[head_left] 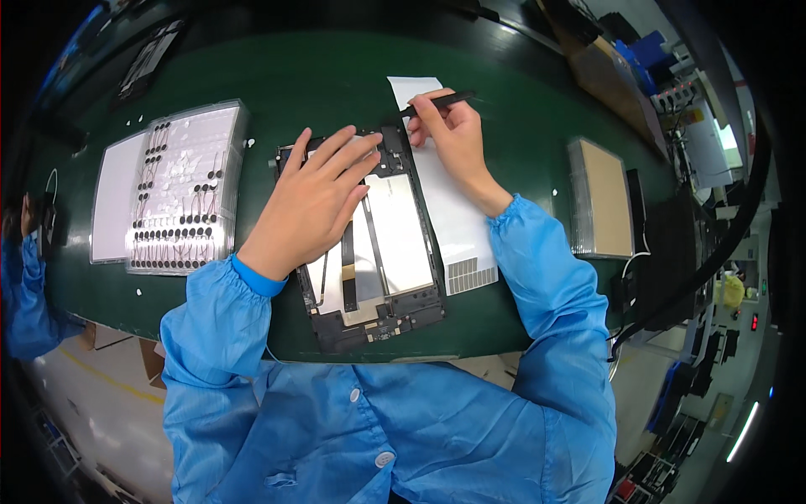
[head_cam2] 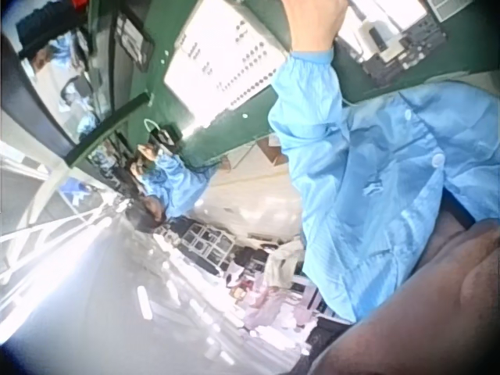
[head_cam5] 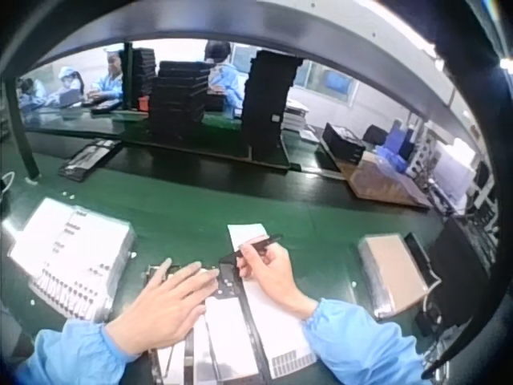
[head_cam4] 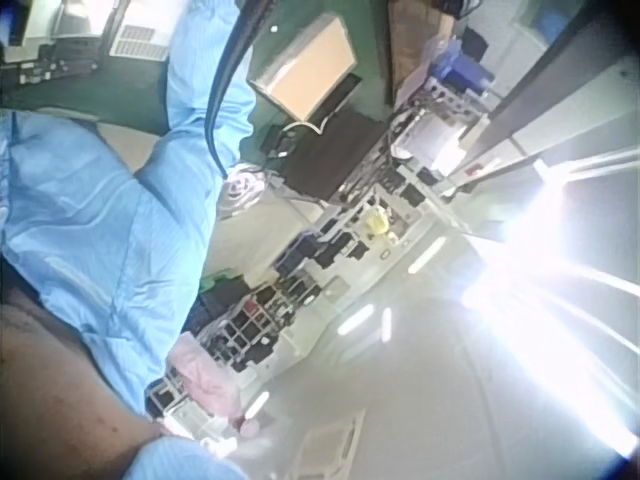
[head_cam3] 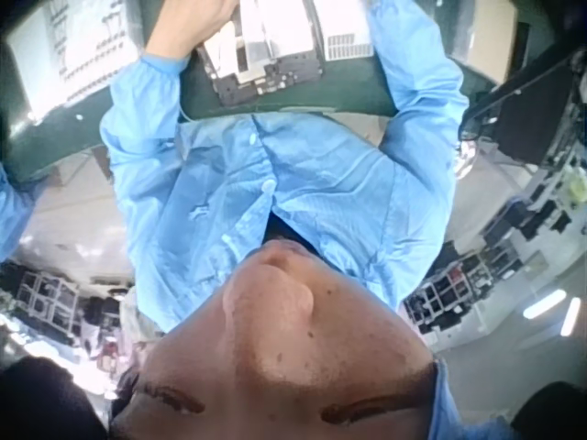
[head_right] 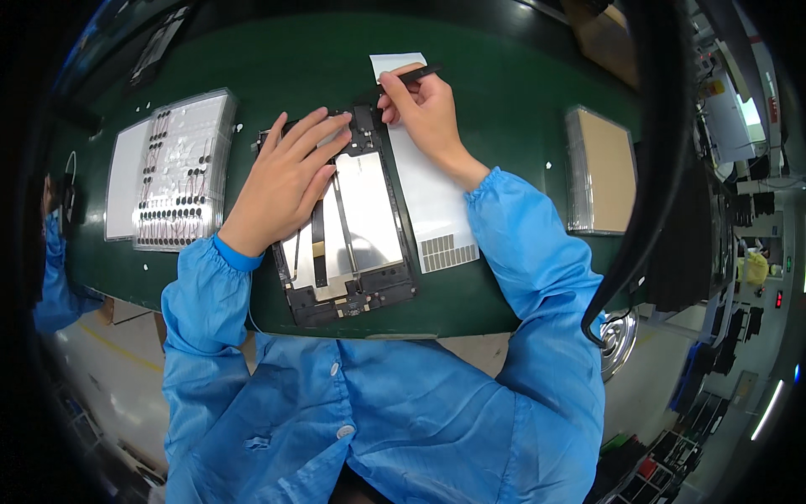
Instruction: The recorder is seen assembling a tablet-like electronic device, applying labels and connecting components.
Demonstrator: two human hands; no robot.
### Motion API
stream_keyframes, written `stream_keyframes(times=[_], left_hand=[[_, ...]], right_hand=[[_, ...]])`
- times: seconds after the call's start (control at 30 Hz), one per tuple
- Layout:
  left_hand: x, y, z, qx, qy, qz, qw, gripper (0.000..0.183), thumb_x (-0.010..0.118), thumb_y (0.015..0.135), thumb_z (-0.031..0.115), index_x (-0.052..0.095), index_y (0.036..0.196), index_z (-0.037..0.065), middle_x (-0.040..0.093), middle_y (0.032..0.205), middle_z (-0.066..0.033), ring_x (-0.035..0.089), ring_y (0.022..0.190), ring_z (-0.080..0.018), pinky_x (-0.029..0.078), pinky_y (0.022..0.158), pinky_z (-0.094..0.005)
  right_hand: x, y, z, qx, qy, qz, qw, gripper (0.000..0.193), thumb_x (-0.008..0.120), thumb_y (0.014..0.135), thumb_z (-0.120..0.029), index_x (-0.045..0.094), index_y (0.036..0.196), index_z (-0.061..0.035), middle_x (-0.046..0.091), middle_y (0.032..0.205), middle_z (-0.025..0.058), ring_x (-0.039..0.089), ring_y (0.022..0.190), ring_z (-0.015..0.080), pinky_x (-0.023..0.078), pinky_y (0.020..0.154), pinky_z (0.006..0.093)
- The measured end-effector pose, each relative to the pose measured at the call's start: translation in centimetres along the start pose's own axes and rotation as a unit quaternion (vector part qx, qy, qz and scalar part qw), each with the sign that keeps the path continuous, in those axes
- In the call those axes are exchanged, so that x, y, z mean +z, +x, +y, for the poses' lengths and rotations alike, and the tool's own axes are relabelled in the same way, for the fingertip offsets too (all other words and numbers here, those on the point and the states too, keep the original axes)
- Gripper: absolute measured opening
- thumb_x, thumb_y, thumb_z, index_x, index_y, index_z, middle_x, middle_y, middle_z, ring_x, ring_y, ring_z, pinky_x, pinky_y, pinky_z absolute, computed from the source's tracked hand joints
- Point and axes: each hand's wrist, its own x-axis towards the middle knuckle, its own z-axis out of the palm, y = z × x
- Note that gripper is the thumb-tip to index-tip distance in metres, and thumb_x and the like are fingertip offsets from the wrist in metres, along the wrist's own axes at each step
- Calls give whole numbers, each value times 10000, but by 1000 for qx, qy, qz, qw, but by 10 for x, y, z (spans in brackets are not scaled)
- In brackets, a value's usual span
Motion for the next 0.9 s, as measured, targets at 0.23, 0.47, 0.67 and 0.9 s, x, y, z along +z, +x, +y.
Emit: stream_keyframes(times=[0.23, 0.47, 0.67, 0.9], left_hand=[[5, 0, -7, 37, -30, 73, 996, 316, 537, 1001, 172, 631, 1272, 40, 617, 1320, -100, 517, 1298, -276, 307, 1179, -484], [-71, -35, -23, -133, 3, 285, 949, 177, 592, 939, 72, 717, 1063, 54, 709, 1021, -141, 656, 945, -350, 514, 846, -407], [-103, -133, -109, -251, 6, 346, 904, 155, 605, 966, 92, 710, 1066, 35, 693, 914, -99, 641, 792, -214, 506, 730, -314], [-75, -165, -124, -356, -27, 423, 833, 150, 578, 990, 141, 712, 1001, 73, 494, 586, -20, 447, 526, -122, 351, 510, -297]], right_hand=[[-6, 4, -2, -11, 25, 20, 999, 244, 591, 1033, -241, 627, 1063, -2, 651, 816, 80, 613, 620, 126, 494, 573, 248], [-11, 7, 2, 68, 51, 67, 994, 297, 589, 1032, -301, 615, 1078, -8, 650, 861, 82, 598, 633, 121, 472, 522, 259], [6, -1, -46, -72, -95, -39, 992, 321, 447, 1091, -286, 575, 1175, -4, 735, 877, 177, 653, 601, 138, 473, 526, 239], [174, 50, -65, -238, -213, -331, 888, 225, 599, 880, -7, 653, 1091, -63, 745, 909, 87, 686, 681, 165, 524, 618, 281]])
